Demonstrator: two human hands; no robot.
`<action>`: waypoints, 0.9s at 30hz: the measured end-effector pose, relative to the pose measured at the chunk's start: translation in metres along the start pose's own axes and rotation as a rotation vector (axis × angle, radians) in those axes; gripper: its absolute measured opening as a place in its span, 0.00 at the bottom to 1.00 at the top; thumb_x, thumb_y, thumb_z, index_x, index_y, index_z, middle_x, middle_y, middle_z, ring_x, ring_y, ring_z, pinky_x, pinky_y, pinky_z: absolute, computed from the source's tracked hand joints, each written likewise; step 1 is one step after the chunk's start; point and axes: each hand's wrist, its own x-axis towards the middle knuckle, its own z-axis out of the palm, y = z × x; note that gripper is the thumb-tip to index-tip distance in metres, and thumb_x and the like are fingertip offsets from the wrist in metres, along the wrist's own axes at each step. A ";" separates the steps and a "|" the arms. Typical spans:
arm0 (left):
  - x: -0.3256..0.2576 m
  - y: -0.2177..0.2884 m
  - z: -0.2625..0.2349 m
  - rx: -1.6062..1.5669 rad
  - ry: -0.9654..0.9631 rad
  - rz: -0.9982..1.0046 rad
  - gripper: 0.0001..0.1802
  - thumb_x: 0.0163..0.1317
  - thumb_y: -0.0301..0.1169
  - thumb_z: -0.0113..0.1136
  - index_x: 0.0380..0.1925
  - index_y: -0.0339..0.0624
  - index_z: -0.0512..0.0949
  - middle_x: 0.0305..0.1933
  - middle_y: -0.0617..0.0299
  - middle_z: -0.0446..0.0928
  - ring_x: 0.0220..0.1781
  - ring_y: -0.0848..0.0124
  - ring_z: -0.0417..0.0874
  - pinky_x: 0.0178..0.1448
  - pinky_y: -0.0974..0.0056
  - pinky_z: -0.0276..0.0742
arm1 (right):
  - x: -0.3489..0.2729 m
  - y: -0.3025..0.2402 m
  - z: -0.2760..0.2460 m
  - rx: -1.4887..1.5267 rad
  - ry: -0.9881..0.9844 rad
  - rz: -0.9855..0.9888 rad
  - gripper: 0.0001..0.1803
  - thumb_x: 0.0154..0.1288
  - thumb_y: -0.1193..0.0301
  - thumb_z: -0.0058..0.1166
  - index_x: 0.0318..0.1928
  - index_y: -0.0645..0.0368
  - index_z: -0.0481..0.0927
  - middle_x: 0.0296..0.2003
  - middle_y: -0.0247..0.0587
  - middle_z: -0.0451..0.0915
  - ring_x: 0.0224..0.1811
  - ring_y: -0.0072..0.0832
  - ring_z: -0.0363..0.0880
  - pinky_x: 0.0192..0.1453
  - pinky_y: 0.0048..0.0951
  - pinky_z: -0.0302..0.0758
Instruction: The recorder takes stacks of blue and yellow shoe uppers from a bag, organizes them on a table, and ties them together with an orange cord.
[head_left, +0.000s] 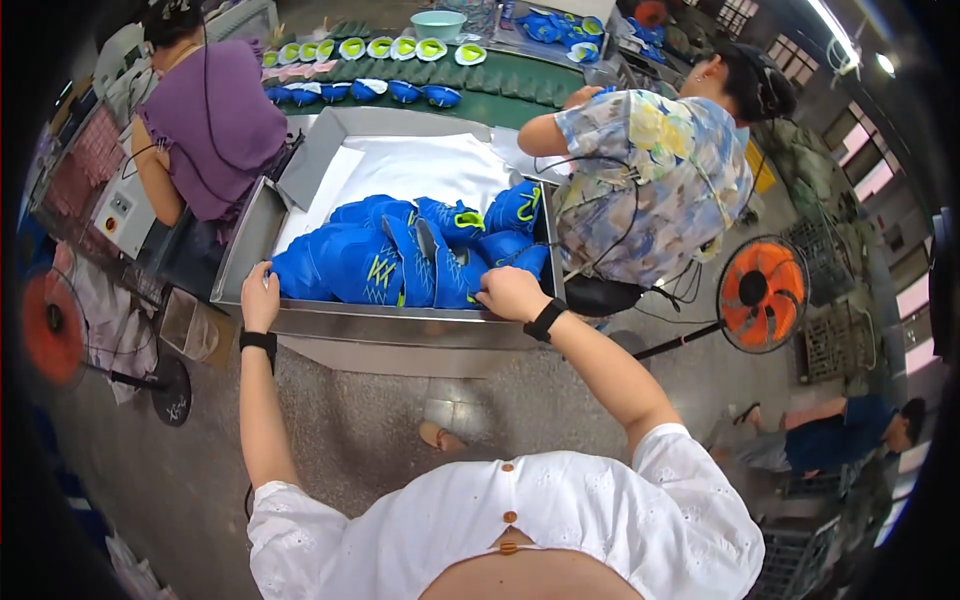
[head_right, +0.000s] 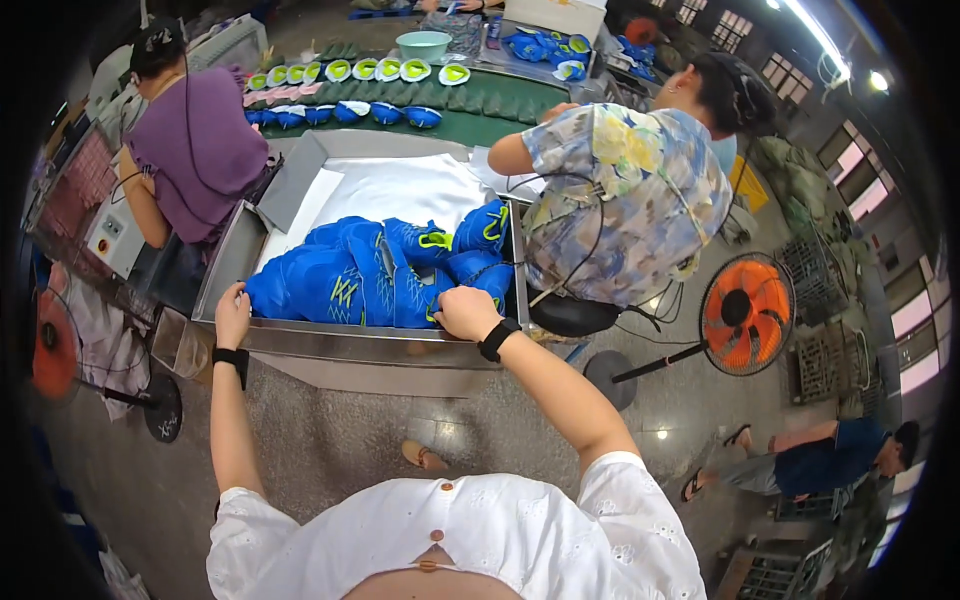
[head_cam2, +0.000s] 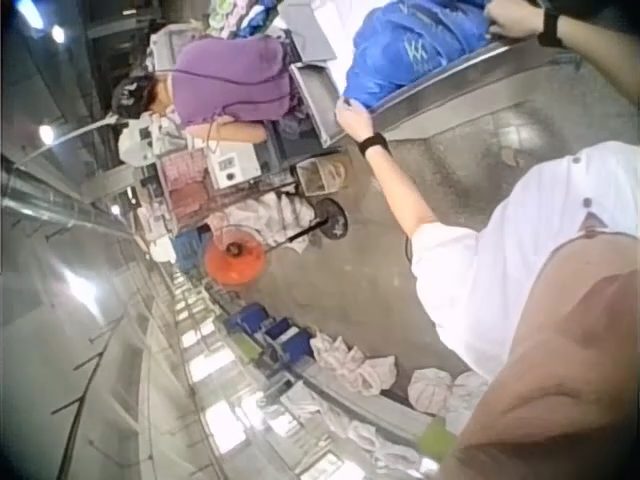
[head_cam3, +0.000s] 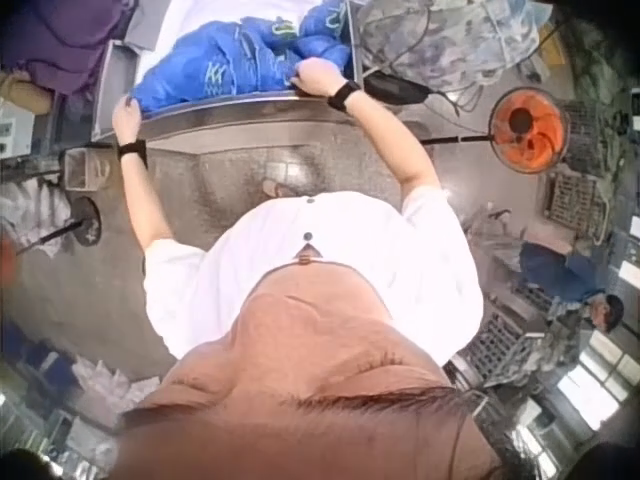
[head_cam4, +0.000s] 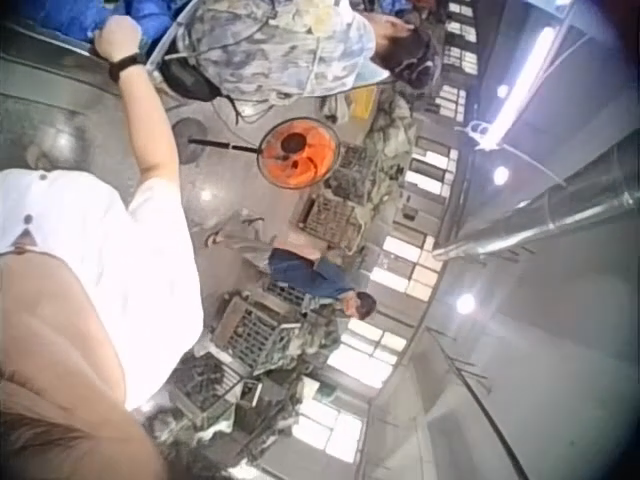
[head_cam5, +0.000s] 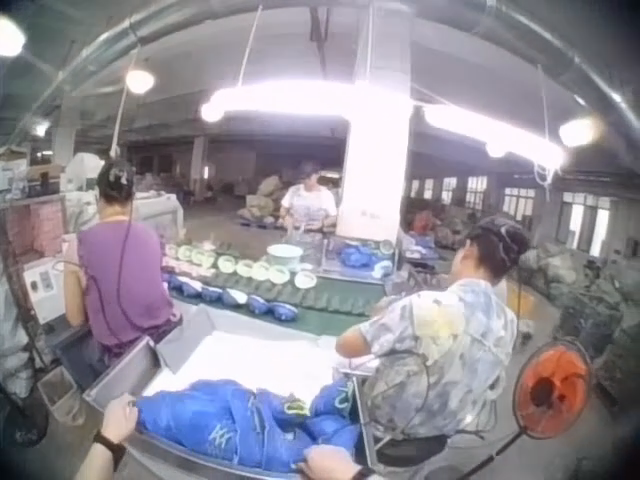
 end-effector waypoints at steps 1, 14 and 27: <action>-0.005 0.015 -0.002 0.046 0.132 0.059 0.13 0.53 0.28 0.47 0.39 0.37 0.73 0.44 0.49 0.73 0.48 0.54 0.72 0.52 0.58 0.66 | -0.008 0.005 0.004 -0.010 0.041 0.010 0.14 0.50 0.61 0.51 0.24 0.60 0.77 0.25 0.46 0.77 0.30 0.42 0.77 0.34 0.40 0.73; -0.296 0.323 0.010 -0.522 -0.579 0.817 0.29 0.42 0.25 0.57 0.50 0.43 0.65 0.61 0.51 0.56 0.65 0.53 0.51 0.61 0.48 0.51 | -0.386 -0.052 0.070 0.710 0.205 0.345 0.15 0.53 0.61 0.52 0.22 0.62 0.72 0.19 0.48 0.73 0.22 0.43 0.71 0.26 0.36 0.66; -0.569 0.415 0.092 -0.283 -1.989 1.473 0.11 0.54 0.35 0.51 0.25 0.39 0.77 0.25 0.53 0.76 0.27 0.59 0.77 0.33 0.62 0.72 | -0.745 -0.234 0.232 1.430 1.829 1.515 0.11 0.60 0.65 0.45 0.25 0.58 0.71 0.23 0.37 0.75 0.25 0.26 0.74 0.24 0.28 0.68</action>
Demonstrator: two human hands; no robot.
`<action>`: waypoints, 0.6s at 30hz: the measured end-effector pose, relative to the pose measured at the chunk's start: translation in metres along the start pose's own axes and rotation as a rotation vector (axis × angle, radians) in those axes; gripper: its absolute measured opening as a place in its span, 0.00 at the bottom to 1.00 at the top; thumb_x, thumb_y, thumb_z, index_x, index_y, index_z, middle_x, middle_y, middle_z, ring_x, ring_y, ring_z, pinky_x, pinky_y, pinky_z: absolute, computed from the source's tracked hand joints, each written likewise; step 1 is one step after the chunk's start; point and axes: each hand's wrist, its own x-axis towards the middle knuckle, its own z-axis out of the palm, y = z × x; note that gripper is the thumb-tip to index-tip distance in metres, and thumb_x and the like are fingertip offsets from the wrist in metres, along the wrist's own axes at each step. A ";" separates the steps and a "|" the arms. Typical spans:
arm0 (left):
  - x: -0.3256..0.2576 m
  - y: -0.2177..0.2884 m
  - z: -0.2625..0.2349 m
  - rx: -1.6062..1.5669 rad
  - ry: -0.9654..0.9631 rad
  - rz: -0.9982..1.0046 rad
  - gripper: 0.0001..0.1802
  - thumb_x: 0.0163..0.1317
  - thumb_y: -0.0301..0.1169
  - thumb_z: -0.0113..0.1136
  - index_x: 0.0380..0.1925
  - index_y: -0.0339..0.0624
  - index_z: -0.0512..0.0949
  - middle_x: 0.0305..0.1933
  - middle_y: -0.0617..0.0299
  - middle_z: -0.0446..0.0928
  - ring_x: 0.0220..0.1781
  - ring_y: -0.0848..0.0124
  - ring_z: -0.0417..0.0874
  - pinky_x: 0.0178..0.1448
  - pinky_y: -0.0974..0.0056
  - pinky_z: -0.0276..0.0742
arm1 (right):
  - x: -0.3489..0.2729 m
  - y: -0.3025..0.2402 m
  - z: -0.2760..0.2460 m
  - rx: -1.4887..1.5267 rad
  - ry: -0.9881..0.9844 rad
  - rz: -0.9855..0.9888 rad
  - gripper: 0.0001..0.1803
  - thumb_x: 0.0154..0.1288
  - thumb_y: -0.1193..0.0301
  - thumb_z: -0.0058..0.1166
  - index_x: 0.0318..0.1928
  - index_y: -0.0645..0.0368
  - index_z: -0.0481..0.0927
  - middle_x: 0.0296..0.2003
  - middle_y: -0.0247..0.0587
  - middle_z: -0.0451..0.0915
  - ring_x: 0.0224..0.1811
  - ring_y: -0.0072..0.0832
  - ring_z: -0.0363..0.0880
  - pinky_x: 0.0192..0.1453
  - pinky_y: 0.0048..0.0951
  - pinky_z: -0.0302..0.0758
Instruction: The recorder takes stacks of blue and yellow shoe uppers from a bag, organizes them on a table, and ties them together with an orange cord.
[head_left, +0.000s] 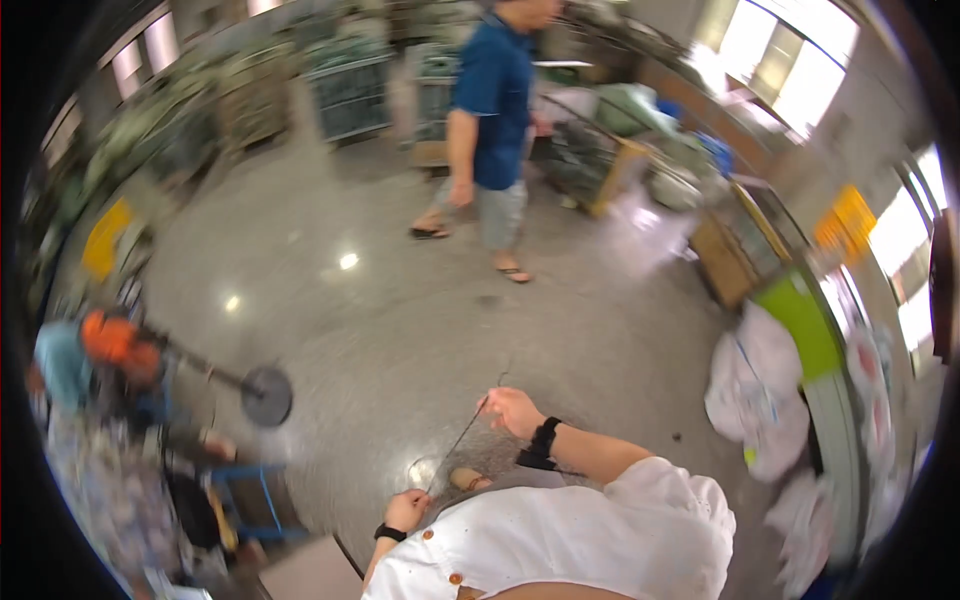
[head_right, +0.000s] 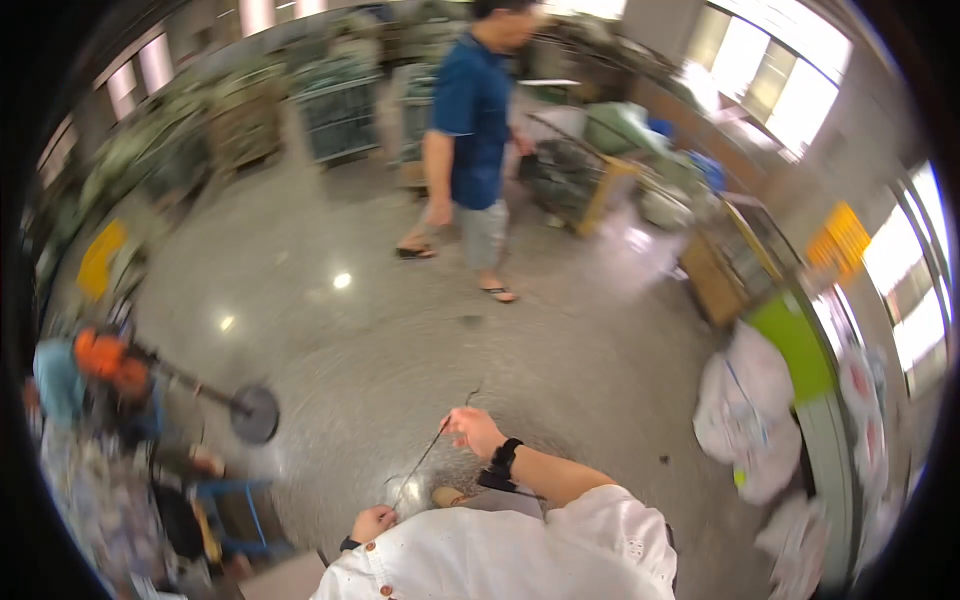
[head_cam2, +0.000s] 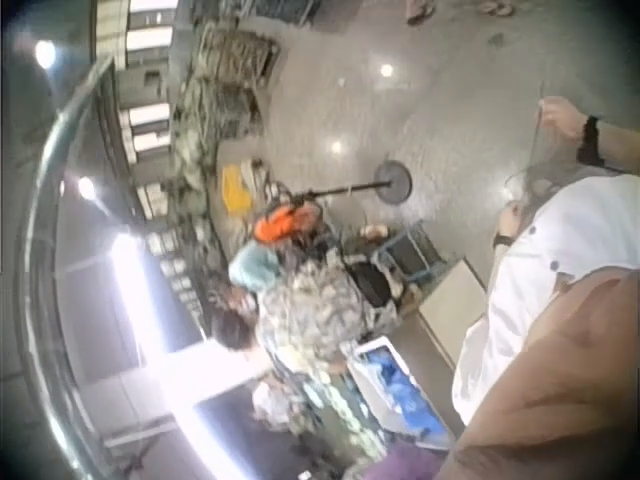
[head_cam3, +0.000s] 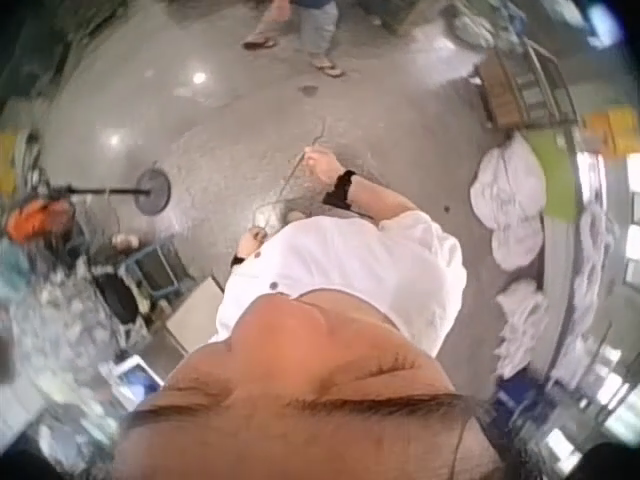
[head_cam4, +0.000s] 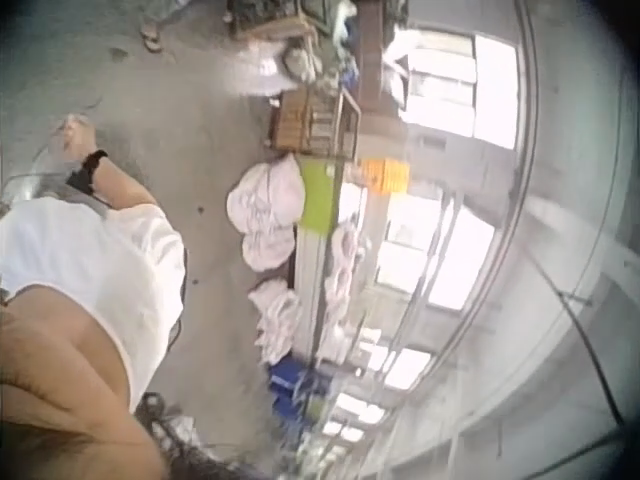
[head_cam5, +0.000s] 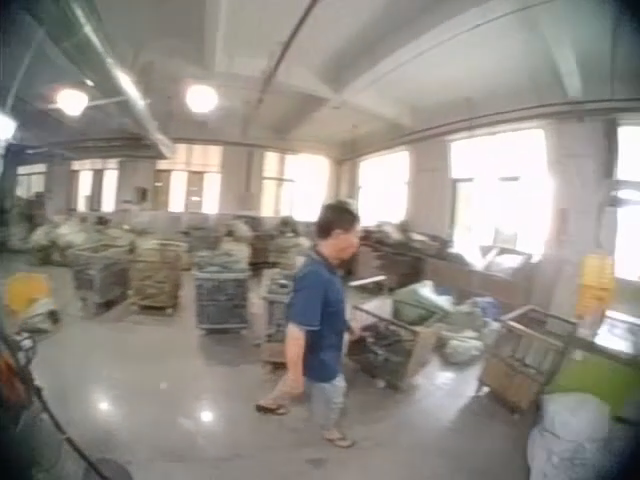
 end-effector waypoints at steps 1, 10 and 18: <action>0.023 -0.003 -0.003 -0.165 -0.076 -0.077 0.10 0.53 0.35 0.52 0.25 0.41 0.77 0.24 0.53 0.77 0.28 0.60 0.78 0.32 0.63 0.72 | 0.002 0.009 -0.025 0.575 0.266 -0.108 0.11 0.59 0.67 0.47 0.23 0.57 0.69 0.23 0.37 0.74 0.23 0.24 0.73 0.21 0.26 0.66; 0.135 -0.032 0.015 0.278 -0.454 0.178 0.13 0.52 0.40 0.50 0.29 0.46 0.78 0.30 0.54 0.77 0.35 0.59 0.78 0.39 0.59 0.71 | -0.178 0.170 -0.129 0.167 1.239 0.399 0.13 0.55 0.66 0.52 0.20 0.63 0.75 0.17 0.41 0.75 0.18 0.28 0.76 0.16 0.27 0.70; 0.143 -0.119 0.050 0.561 -1.005 0.170 0.16 0.51 0.44 0.50 0.34 0.48 0.77 0.37 0.54 0.77 0.40 0.60 0.77 0.43 0.59 0.72 | -0.303 0.290 -0.028 -0.417 0.513 0.942 0.18 0.57 0.56 0.47 0.32 0.58 0.78 0.25 0.37 0.79 0.24 0.26 0.78 0.30 0.27 0.75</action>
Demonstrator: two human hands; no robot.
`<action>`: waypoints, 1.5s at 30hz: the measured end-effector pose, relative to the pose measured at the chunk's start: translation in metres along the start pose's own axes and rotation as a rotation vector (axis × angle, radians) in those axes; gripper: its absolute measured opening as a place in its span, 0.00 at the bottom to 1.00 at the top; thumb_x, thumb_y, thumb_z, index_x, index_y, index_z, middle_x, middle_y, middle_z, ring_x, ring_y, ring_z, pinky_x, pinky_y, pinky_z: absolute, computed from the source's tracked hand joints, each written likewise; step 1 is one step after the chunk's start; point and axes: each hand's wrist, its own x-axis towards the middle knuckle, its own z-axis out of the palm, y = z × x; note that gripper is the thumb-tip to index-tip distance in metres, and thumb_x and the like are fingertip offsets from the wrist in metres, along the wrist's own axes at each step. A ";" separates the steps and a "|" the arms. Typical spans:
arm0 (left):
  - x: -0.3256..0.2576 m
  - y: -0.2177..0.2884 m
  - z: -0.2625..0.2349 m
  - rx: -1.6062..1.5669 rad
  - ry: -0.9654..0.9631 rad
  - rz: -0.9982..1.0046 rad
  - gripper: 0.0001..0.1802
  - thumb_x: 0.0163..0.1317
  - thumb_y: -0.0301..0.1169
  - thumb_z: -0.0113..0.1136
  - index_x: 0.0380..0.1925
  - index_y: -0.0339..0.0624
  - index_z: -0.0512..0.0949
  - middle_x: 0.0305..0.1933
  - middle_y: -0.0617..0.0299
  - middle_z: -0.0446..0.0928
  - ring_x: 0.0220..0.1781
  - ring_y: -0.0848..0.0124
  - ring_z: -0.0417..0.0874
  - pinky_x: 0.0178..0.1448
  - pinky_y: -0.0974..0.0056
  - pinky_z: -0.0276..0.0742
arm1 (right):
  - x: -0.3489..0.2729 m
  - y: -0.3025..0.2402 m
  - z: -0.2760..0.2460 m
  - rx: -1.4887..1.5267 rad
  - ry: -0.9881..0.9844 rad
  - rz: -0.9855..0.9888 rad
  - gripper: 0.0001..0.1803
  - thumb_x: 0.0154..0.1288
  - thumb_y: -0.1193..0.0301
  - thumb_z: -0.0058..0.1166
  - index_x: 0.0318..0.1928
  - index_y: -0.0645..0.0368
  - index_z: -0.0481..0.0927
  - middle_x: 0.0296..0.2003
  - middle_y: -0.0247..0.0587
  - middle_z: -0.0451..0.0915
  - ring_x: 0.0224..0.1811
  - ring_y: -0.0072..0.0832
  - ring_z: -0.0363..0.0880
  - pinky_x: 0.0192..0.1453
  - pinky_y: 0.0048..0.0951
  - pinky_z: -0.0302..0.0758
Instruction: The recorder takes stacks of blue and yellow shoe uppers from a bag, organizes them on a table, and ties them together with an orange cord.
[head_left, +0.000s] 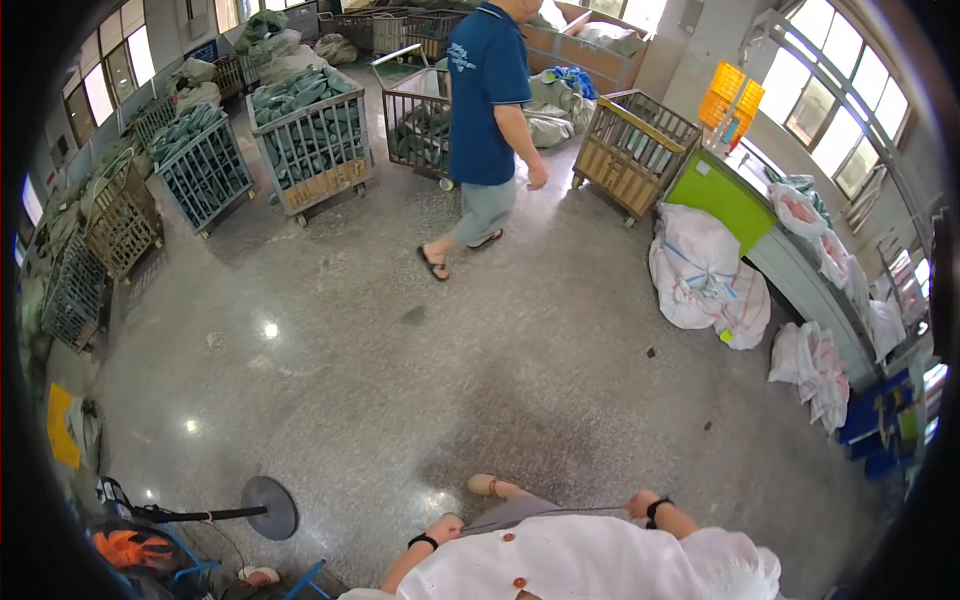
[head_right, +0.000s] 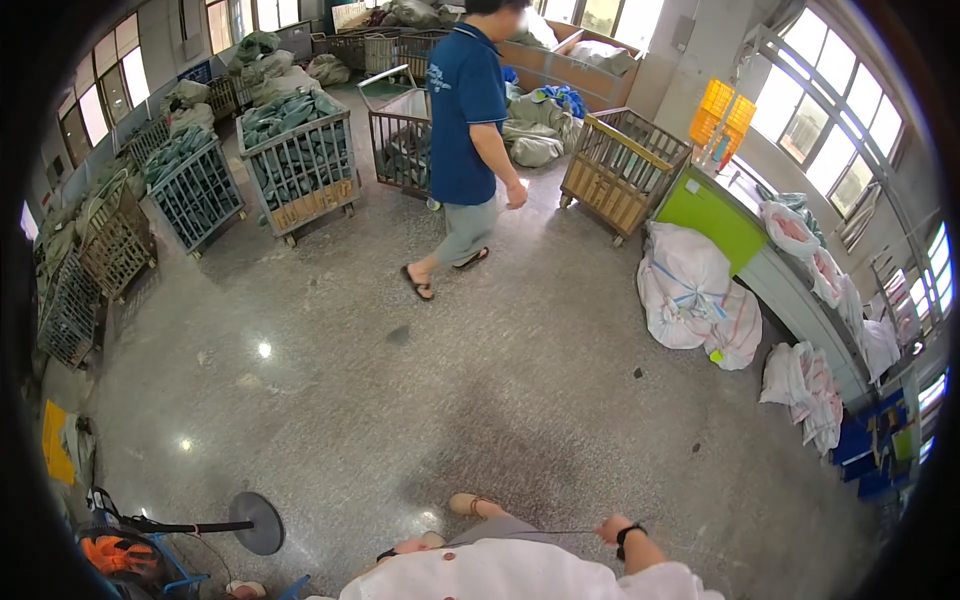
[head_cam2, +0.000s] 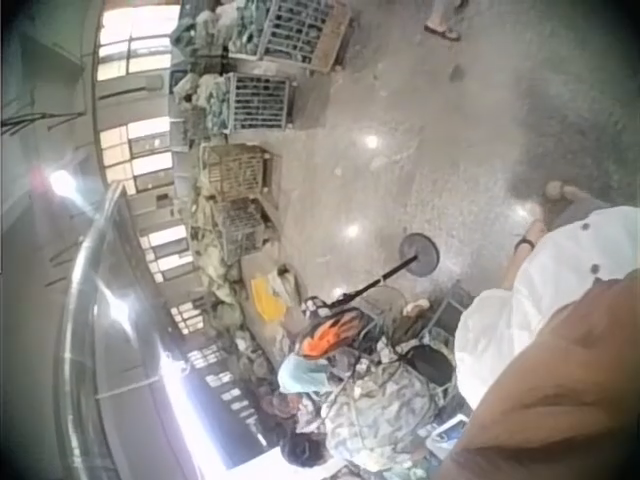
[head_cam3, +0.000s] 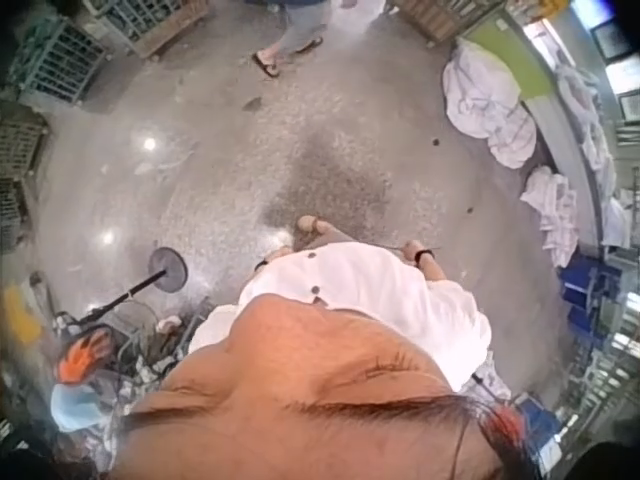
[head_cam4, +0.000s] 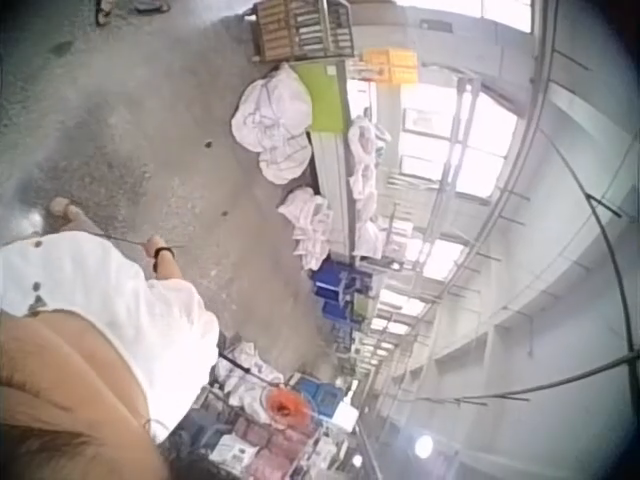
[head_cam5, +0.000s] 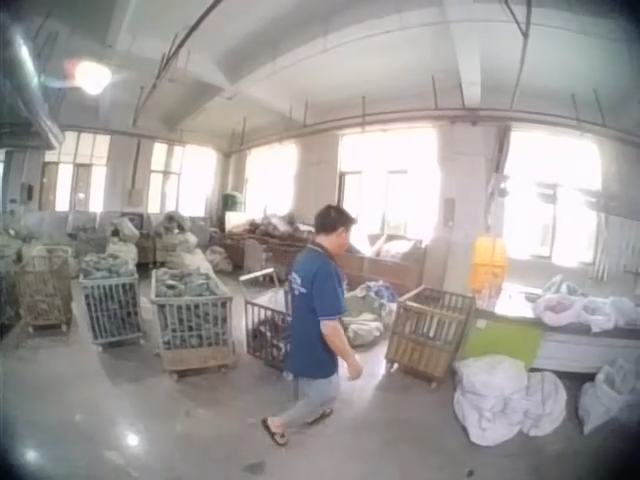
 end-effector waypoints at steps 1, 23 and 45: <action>-0.005 -0.013 0.005 0.026 0.025 -0.009 0.16 0.51 0.44 0.50 0.34 0.48 0.77 0.37 0.55 0.77 0.41 0.60 0.77 0.45 0.59 0.71 | -0.013 -0.006 0.017 0.493 -0.007 0.151 0.16 0.59 0.58 0.47 0.33 0.58 0.77 0.25 0.35 0.78 0.23 0.23 0.78 0.26 0.25 0.74; 0.137 0.212 -0.278 0.292 0.288 -0.043 0.17 0.53 0.41 0.51 0.33 0.39 0.77 0.36 0.49 0.76 0.39 0.56 0.77 0.43 0.57 0.71 | 0.125 -0.075 -0.153 0.345 0.395 0.022 0.14 0.52 0.69 0.43 0.37 0.61 0.77 0.40 0.55 0.75 0.45 0.44 0.73 0.47 0.39 0.70; 0.479 0.380 -0.565 0.581 0.140 -0.083 0.17 0.53 0.38 0.48 0.38 0.43 0.77 0.42 0.52 0.76 0.47 0.57 0.75 0.49 0.58 0.71 | 0.204 -0.170 -0.420 0.584 0.533 -0.067 0.13 0.52 0.63 0.46 0.36 0.51 0.79 0.32 0.45 0.79 0.36 0.38 0.77 0.41 0.37 0.71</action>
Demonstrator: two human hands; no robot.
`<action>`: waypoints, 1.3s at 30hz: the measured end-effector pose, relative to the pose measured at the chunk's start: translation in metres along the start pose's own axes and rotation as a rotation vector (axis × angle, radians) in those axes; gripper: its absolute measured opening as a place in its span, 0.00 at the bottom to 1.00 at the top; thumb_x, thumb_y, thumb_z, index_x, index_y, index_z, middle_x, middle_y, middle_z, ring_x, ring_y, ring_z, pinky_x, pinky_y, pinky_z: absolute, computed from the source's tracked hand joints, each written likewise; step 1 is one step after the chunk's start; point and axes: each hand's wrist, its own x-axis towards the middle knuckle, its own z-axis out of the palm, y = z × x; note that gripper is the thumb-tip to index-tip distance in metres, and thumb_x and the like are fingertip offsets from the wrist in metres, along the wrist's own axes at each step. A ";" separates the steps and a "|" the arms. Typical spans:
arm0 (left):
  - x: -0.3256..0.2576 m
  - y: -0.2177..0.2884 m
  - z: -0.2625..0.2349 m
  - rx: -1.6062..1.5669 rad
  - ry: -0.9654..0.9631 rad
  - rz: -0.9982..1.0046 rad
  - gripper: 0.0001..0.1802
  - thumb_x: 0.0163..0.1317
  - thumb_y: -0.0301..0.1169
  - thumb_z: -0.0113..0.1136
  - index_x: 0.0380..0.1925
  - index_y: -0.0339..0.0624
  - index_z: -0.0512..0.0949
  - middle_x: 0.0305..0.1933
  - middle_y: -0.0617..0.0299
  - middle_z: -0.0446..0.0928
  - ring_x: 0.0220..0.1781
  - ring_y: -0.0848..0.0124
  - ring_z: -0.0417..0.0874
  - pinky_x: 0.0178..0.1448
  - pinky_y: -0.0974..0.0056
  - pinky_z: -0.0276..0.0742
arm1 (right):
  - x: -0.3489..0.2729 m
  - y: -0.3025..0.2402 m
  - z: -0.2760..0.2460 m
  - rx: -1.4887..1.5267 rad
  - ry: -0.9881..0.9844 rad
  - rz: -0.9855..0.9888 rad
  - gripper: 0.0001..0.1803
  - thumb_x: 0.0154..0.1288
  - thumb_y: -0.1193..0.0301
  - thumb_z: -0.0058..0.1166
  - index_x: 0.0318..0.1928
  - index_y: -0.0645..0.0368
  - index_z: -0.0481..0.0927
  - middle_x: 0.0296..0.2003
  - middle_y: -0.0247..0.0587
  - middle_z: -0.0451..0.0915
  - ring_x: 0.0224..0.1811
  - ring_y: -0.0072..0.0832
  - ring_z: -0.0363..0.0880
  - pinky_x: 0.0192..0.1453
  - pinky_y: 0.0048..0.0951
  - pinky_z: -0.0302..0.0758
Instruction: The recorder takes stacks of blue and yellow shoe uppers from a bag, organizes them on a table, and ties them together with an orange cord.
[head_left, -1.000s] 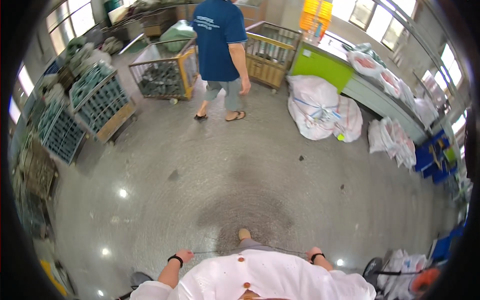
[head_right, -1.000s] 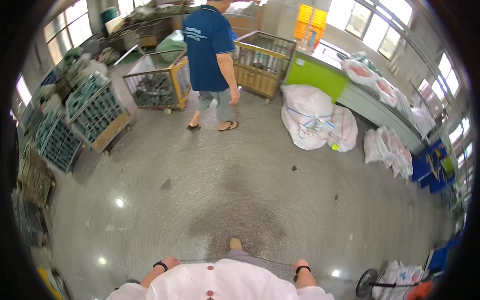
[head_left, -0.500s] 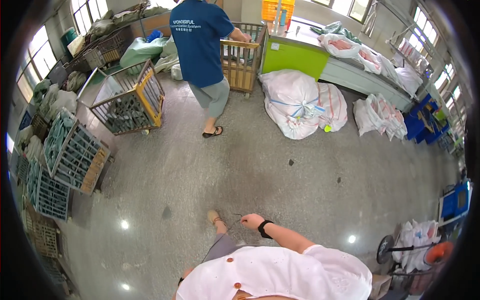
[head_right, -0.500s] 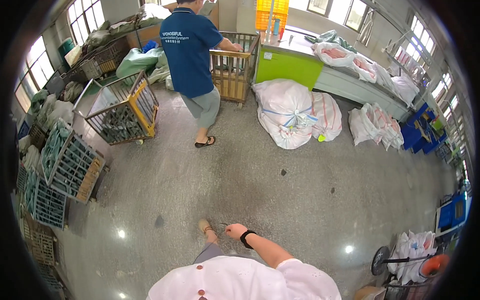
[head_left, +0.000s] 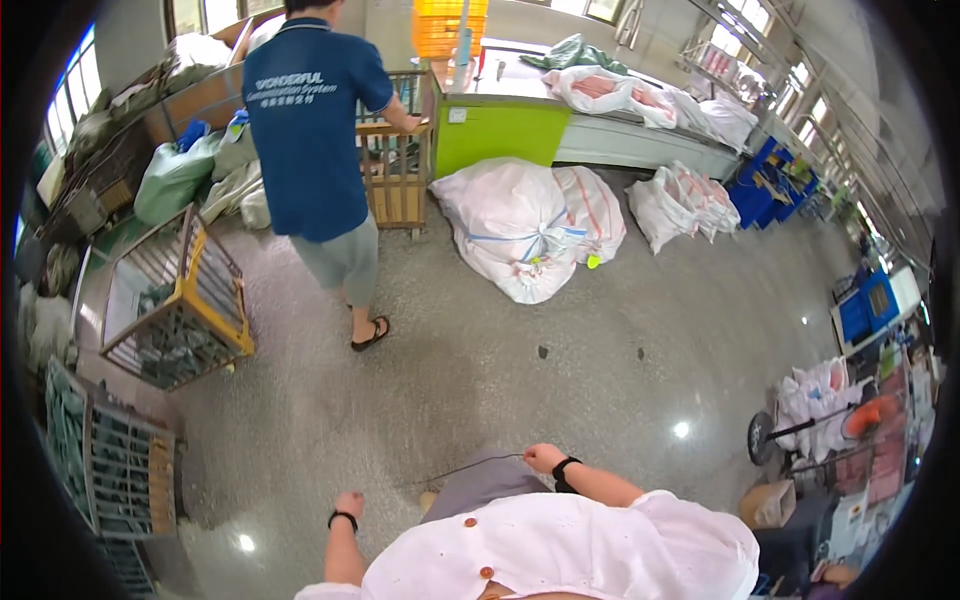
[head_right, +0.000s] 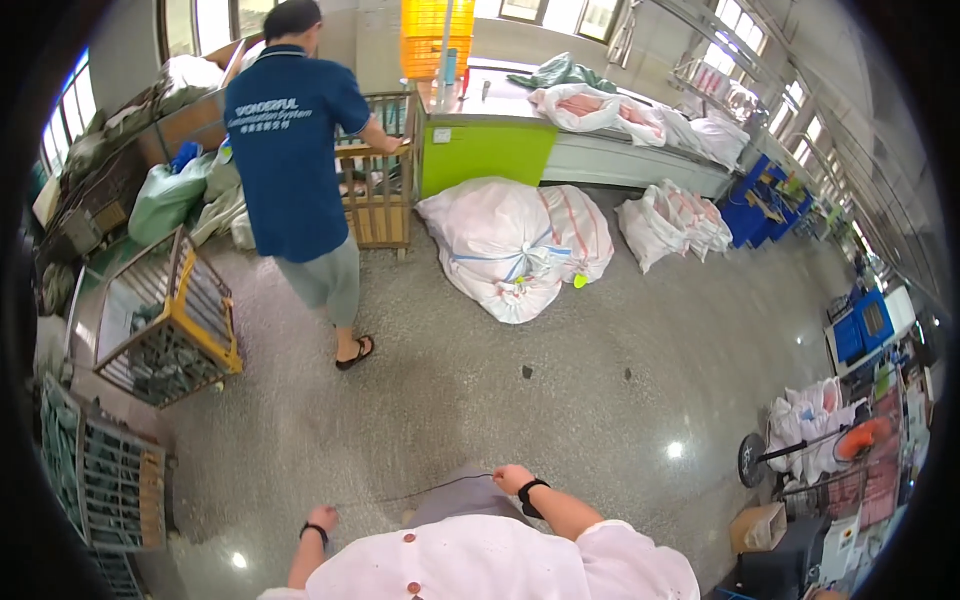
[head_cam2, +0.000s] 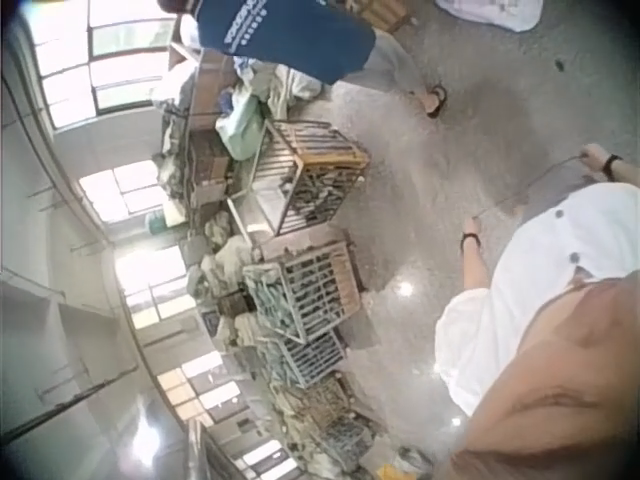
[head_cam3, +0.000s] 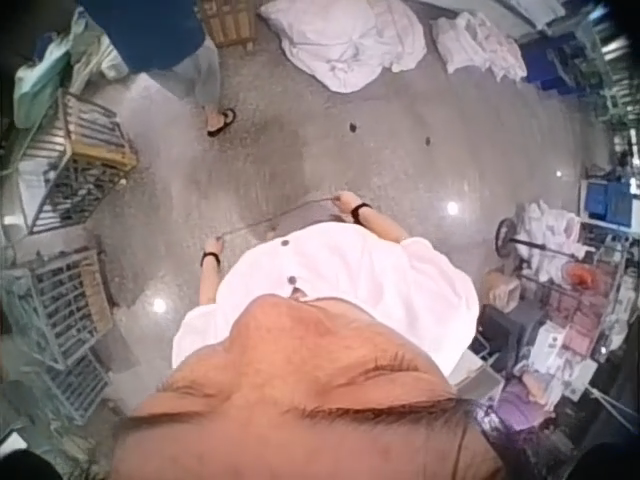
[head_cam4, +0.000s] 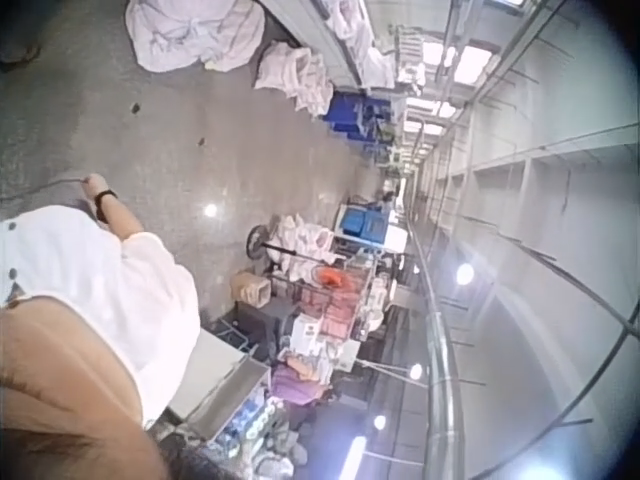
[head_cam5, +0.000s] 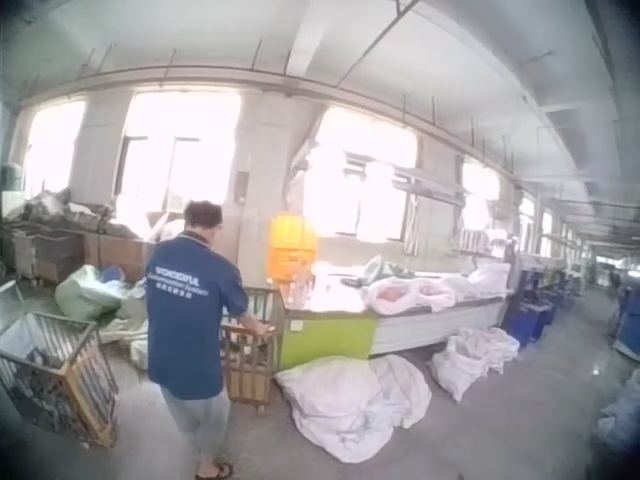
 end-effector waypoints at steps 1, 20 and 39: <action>0.031 0.001 -0.020 0.014 0.145 0.090 0.13 0.51 0.35 0.49 0.32 0.40 0.79 0.34 0.52 0.78 0.38 0.61 0.79 0.42 0.61 0.72 | 0.007 0.001 -0.002 0.038 0.008 0.019 0.13 0.53 0.63 0.47 0.36 0.51 0.79 0.32 0.43 0.79 0.36 0.37 0.77 0.40 0.36 0.72; 0.252 0.523 -0.093 0.326 -0.241 0.811 0.15 0.56 0.37 0.48 0.39 0.38 0.72 0.34 0.52 0.75 0.34 0.61 0.77 0.38 0.56 0.71 | 0.150 0.164 -0.194 0.330 0.330 0.512 0.13 0.48 0.68 0.44 0.33 0.57 0.79 0.32 0.48 0.78 0.37 0.43 0.76 0.41 0.40 0.71; 0.199 0.854 -0.057 -0.348 -0.613 1.170 0.08 0.51 0.24 0.54 0.31 0.33 0.77 0.29 0.59 0.72 0.29 0.72 0.76 0.34 0.70 0.72 | 0.286 0.126 -0.428 1.060 0.350 -0.056 0.14 0.54 0.62 0.52 0.35 0.59 0.75 0.24 0.29 0.73 0.24 0.17 0.69 0.27 0.20 0.66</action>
